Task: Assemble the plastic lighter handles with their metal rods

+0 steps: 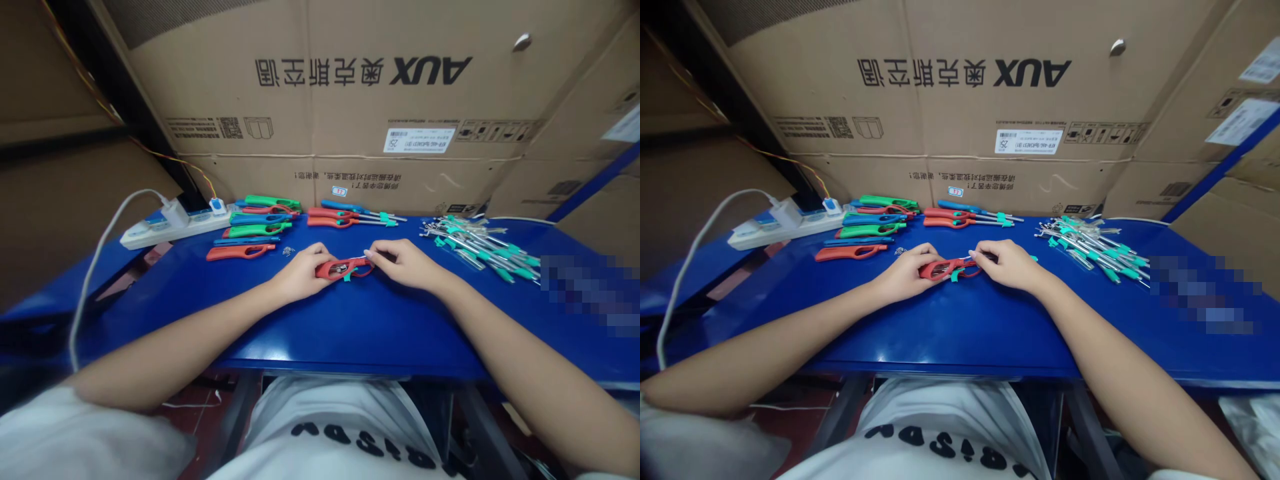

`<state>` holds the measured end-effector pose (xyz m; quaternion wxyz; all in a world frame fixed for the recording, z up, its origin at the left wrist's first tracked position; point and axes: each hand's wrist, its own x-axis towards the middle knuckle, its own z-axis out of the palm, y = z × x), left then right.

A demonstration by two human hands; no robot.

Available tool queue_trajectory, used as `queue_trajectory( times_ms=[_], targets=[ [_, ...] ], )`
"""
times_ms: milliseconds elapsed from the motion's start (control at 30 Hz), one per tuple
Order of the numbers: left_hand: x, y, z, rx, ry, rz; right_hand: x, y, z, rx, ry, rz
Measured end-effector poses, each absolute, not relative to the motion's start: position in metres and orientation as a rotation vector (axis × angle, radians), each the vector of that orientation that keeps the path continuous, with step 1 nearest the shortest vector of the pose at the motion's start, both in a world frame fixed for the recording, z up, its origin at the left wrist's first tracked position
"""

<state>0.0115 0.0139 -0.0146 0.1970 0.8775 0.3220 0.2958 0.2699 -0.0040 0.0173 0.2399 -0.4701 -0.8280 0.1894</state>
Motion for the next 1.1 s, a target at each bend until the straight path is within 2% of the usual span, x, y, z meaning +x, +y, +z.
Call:
queue_trajectory(
  times_ms=[267,667,900,1000,1100],
  targets=[
    [0.012,0.019,-0.015,2.459,0.891,0.84,0.268,-0.004,0.02,-1.172,-2.145,0.674],
    [-0.006,0.03,0.038,2.679,0.816,0.693,0.287,-0.003,0.043,-1.208,-2.216,0.429],
    [-0.024,0.036,0.044,2.739,0.885,0.521,0.3,-0.003,0.049,-1.232,-2.093,0.436],
    [-0.025,0.04,0.04,2.576,1.013,0.667,0.309,-0.001,0.054,-1.244,-1.92,0.444],
    [-0.009,0.032,0.033,2.12,1.012,0.913,0.3,-0.001,0.051,-1.219,-1.828,0.466]
  ],
)
